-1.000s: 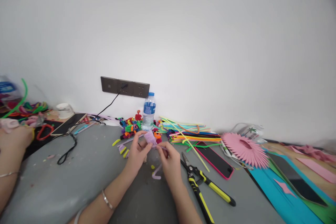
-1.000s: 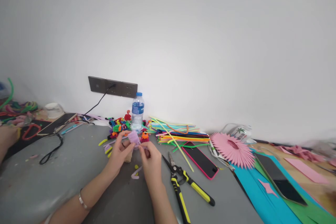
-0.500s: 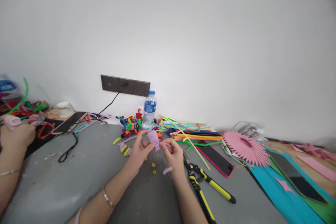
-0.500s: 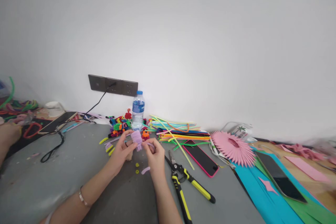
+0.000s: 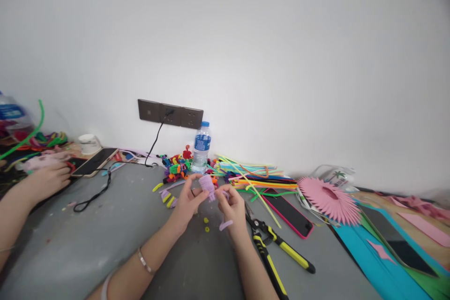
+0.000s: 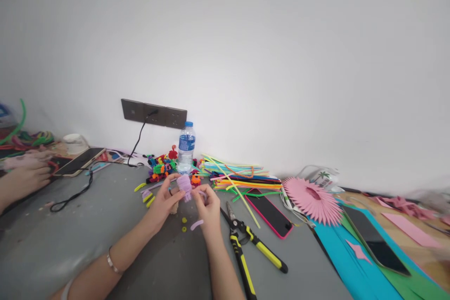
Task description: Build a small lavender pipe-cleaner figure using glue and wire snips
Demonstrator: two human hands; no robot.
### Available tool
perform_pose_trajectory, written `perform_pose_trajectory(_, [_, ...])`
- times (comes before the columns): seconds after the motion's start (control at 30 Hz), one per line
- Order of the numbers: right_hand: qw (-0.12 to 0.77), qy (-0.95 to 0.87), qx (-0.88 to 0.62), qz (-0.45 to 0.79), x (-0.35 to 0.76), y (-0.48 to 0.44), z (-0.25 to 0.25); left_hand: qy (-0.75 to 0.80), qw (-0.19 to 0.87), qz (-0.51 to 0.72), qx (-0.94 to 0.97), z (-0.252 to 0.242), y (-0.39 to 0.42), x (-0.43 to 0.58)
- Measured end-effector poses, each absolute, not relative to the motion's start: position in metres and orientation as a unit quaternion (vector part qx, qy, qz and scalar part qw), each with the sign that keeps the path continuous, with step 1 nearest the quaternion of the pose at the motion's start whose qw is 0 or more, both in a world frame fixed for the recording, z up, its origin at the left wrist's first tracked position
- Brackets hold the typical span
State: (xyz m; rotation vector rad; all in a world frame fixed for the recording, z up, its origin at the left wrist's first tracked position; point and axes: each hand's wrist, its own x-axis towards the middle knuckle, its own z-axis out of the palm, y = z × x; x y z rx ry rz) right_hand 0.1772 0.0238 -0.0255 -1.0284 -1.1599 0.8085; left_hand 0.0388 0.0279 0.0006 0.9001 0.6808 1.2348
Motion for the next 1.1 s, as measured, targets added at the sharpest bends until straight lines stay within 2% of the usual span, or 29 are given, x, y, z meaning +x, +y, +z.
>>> perform_pose_trajectory(0.83, [0.646, -0.490, -0.418, 0.409, 0.174, 0.018, -0.018, 0.296, 0.676, 0.545, 0.398, -0.001, 0.028, 0.039])
perform_pose_trajectory(1.1, [0.651, -0.510, -0.414, 0.381, 0.176, 0.019, -0.024, 0.294, 0.680, 0.539, 0.400, -0.003, 0.029, 0.040])
